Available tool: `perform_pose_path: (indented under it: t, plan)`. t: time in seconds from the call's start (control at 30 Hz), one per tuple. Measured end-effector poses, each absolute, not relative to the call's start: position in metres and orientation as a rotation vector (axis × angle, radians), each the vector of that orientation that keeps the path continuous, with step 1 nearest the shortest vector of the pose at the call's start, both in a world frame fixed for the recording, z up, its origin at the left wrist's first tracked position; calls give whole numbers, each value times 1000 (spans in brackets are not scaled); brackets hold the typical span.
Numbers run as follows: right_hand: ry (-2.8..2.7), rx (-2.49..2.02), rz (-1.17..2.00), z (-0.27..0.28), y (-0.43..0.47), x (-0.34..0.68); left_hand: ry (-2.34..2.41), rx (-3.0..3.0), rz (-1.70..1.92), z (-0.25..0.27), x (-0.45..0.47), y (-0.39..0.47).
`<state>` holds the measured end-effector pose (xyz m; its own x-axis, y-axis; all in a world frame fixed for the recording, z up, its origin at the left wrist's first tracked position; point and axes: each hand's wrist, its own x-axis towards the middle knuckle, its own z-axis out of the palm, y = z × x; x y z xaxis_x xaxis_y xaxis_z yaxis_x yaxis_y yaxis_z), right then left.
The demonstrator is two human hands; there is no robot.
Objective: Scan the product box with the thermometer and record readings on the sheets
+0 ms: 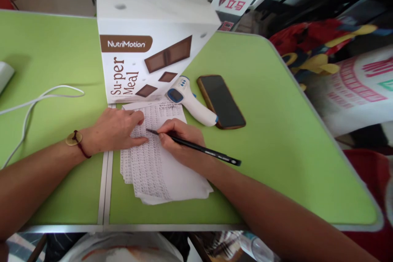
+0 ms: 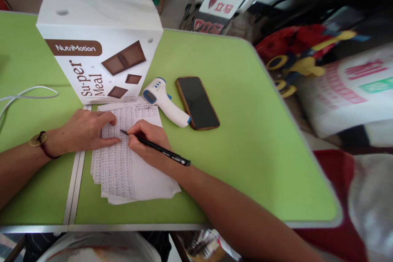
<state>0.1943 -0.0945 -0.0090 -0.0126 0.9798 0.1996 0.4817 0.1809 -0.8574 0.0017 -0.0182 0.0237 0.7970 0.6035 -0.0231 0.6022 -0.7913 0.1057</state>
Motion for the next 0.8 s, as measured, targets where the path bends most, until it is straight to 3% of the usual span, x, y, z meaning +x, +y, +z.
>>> perform_pose_path:
  t: [0.8]
  plan:
    - [-1603,-1367,744,-9,-94,198,982,2867,-12,25,3,-18]
